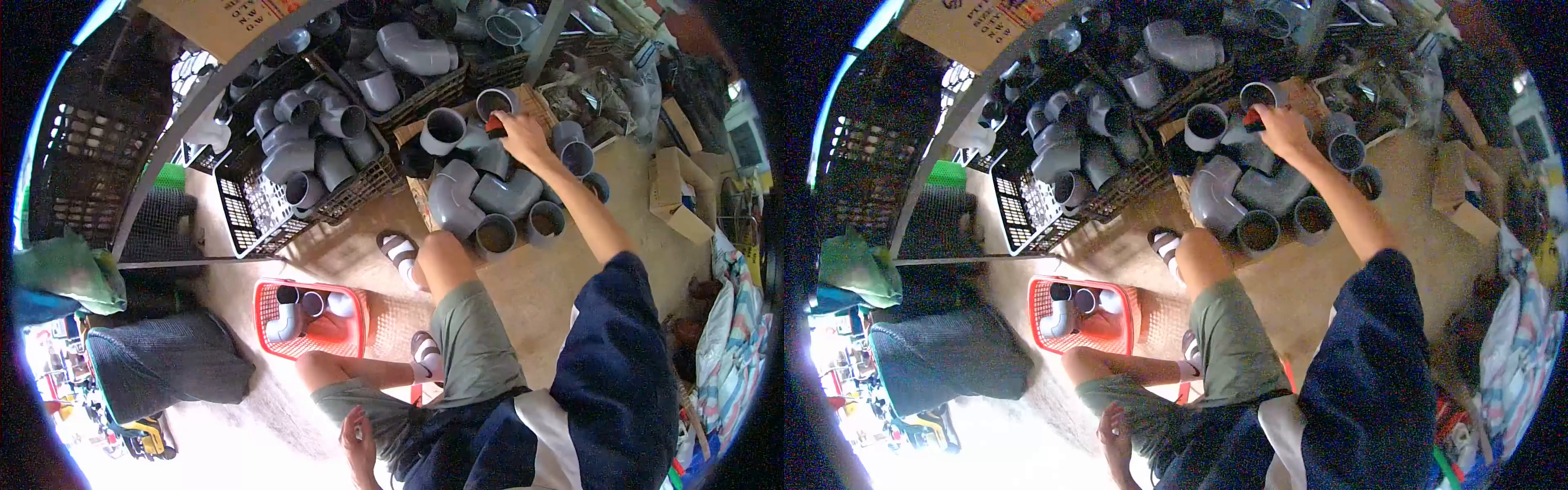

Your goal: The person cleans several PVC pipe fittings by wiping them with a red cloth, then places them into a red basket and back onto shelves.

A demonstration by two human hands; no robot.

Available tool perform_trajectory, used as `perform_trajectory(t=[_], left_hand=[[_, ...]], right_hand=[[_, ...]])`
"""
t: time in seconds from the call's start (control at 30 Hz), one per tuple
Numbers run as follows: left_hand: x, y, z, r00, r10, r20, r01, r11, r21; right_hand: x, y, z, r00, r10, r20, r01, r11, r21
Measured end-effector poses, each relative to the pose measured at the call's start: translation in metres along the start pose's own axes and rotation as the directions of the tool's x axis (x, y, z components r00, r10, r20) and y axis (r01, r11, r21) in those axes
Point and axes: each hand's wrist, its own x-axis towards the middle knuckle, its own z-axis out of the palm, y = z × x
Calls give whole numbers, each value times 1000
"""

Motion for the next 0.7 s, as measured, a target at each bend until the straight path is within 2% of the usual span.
perform_trajectory(t=[0.07, 0.1, 0.13, 0.17, 0.2, 0.27, 0.33, 0.4, 0.47, 0.53, 0.6, 0.63, 0.7], left_hand=[[-4, -6, 6, 996, 84, -13, -85, 996, -12], [-4, -7, 8, 989, 147, -10, -147, 989, -14], [-5, -4, 11, 979, 205, -9, -205, 979, -18], [-7, 13, 12, 976, 218, -11, -218, 975, -30], [-6, 22, 13, 977, 213, 13, -211, 975, -75], [-11, 33, 17, 981, 188, 53, -177, 970, -168], [-17, 42, 22, 980, 189, 56, -152, 907, -394], [-19, 58, 16, 955, 290, 61, -191, 758, -623], [-25, 75, 6, 962, 271, 34, -153, 638, -755], [-22, 76, -4, 939, 339, -55, -260, 596, -760], [-26, 76, -16, 967, 250, -53, -175, 500, -848], [-27, 75, -21, 967, 249, -61, -181, 493, -851], [-29, 70, -29, 963, 257, -75, -193, 474, -859]], right_hand=[[-30, -23, -19, 994, -14, -109, 52, 935, 350], [-53, -46, -36, 997, 79, -26, -41, 740, 671], [-77, -74, -56, 988, 128, 87, -135, 436, 890], [-101, -98, -74, 975, 113, 191, -208, 165, 964], [-126, -122, -86, 954, 71, 290, -281, -118, 953], [-179, -170, -90, 894, 154, 421, -301, -492, 817], [-226, -210, -102, 844, -176, 506, -432, -782, 448], [-270, -249, -92, 790, -358, 497, -491, -855, 166], [-292, -287, -94, 755, -396, 523, -525, -843, 120], [-311, -311, -84, 745, -443, 499, -578, -802, 151], [-323, -326, -69, 729, -511, 455, -644, -737, 204], [-321, -338, -82, 695, -552, 460, -696, -678, 237], [-318, -351, -81, 654, -658, 374, -755, -533, 382]])
